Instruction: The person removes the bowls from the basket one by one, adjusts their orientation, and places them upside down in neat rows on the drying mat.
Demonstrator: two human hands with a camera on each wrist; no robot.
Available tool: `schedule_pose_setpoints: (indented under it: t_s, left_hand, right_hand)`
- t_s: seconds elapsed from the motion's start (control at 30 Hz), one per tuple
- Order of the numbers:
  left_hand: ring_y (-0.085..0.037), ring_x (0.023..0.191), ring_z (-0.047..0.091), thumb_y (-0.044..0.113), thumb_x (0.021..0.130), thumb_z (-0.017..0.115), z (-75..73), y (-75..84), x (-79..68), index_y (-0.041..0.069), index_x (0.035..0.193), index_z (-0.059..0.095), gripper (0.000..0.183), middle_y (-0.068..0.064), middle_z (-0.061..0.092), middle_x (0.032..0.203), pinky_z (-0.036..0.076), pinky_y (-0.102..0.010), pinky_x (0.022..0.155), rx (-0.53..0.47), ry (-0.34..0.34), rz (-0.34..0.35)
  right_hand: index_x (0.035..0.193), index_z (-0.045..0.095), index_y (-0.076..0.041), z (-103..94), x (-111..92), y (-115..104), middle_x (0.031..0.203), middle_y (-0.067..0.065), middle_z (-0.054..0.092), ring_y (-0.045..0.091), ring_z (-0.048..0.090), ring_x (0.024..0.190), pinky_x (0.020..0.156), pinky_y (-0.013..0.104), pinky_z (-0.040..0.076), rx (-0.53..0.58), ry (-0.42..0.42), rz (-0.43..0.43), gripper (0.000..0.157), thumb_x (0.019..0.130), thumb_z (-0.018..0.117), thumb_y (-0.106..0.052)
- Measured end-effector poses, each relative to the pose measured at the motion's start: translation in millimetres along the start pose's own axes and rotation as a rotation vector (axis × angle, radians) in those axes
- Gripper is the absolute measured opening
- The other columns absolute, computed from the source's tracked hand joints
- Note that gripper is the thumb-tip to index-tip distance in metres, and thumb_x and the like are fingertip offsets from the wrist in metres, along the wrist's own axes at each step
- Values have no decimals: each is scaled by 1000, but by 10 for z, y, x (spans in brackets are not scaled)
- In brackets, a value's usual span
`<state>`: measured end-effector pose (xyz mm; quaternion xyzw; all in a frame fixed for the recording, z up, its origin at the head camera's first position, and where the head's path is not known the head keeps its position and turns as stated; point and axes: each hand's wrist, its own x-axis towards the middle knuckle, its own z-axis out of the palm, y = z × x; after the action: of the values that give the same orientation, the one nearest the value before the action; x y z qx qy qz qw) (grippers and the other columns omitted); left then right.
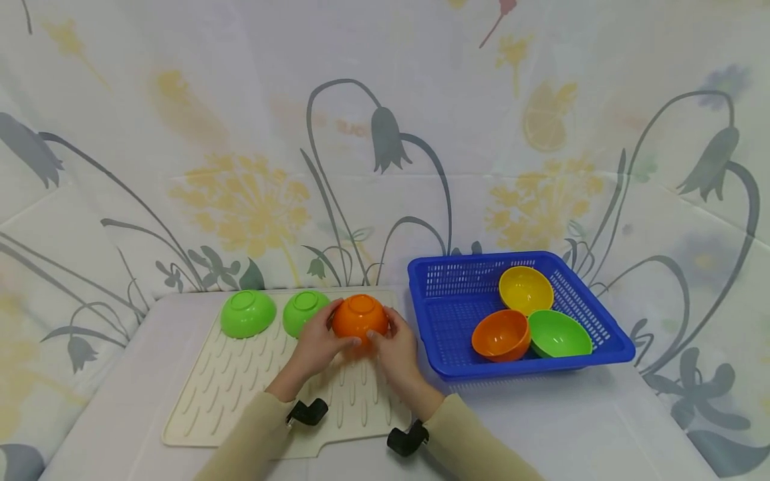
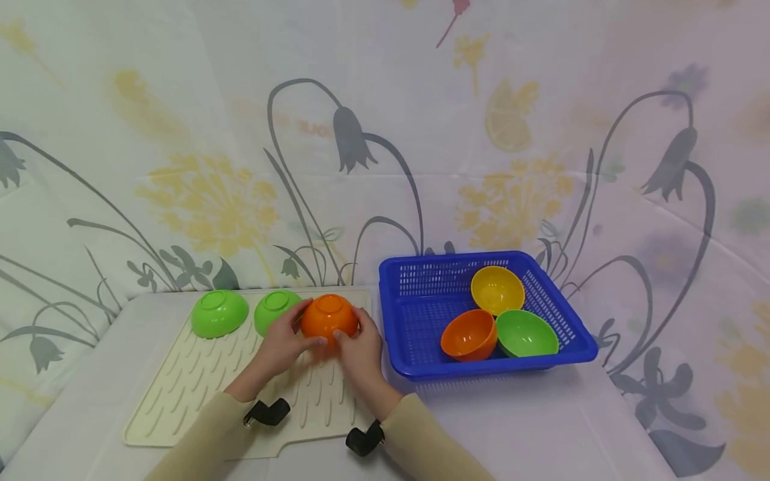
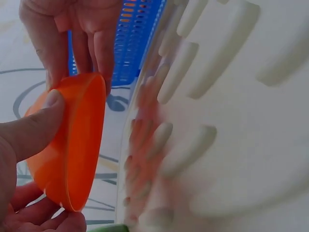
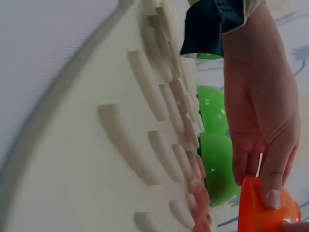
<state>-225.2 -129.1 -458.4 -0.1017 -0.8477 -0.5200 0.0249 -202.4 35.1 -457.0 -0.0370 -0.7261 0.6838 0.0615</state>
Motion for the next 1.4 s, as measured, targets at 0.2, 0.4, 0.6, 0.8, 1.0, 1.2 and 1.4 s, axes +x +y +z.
schedule_pose_setpoints:
  t_s: [0.2, 0.4, 0.6, 0.8, 1.0, 1.2, 1.4]
  left_hand:
    - [-39, 132, 47, 10, 78, 86, 133, -27, 100, -3, 144, 45, 79, -23, 49, 144, 38, -52, 110, 55, 60, -31]
    - [-38, 130, 48, 13, 78, 86, 215, -43, 138, -4, 144, 46, 79, -22, 51, 143, 37, -52, 110, 154, 84, -37]
    - [-40, 129, 49, 12, 81, 84, 244, -8, 157, -6, 144, 44, 77, -25, 51, 142, 37, -53, 110, 172, 85, -31]
    - [-41, 129, 48, 11, 82, 80, 283, -14, 173, -7, 145, 41, 76, -26, 48, 143, 37, -55, 110, 133, 77, -65]
    - [-41, 127, 49, 13, 83, 78, 309, -49, 194, -8, 144, 43, 73, -26, 50, 141, 39, -54, 108, 142, 105, -63]
    - [-39, 125, 52, 15, 82, 83, 310, -74, 207, -6, 140, 49, 70, -24, 55, 138, 40, -53, 107, 102, 131, -83]
    - [-36, 123, 54, 14, 79, 86, 298, -78, 200, -2, 136, 54, 68, -20, 58, 135, 41, -51, 107, 88, 149, -112]
  right_hand:
    - [138, 53, 8, 23, 116, 46, 140, 24, 53, 38, 47, 133, 111, 50, 36, -71, 52, -24, 50, 89, 65, 9]
    - [135, 55, 10, 44, 170, 83, 136, 27, 52, 40, 46, 132, 112, 51, 35, -71, 84, -20, 48, 87, 65, 10]
    - [134, 57, 8, 72, 219, 76, 135, 24, 52, 39, 45, 131, 112, 52, 34, -90, 110, -7, 48, 87, 66, 9]
    - [137, 55, 6, 85, 258, 84, 142, 24, 49, 39, 42, 136, 114, 51, 32, -102, 91, 1, 49, 89, 65, 9]
    - [142, 52, 4, 78, 293, 119, 150, 23, 43, 36, 37, 141, 115, 47, 29, -103, 56, 14, 53, 90, 64, 9]
    - [141, 51, 6, 53, 339, 190, 150, 26, 41, 37, 35, 141, 116, 48, 28, -26, 45, 16, 55, 88, 62, 14]
    - [140, 51, 9, 46, 356, 223, 149, 27, 42, 38, 35, 141, 116, 48, 28, 6, 40, 35, 57, 85, 62, 18]
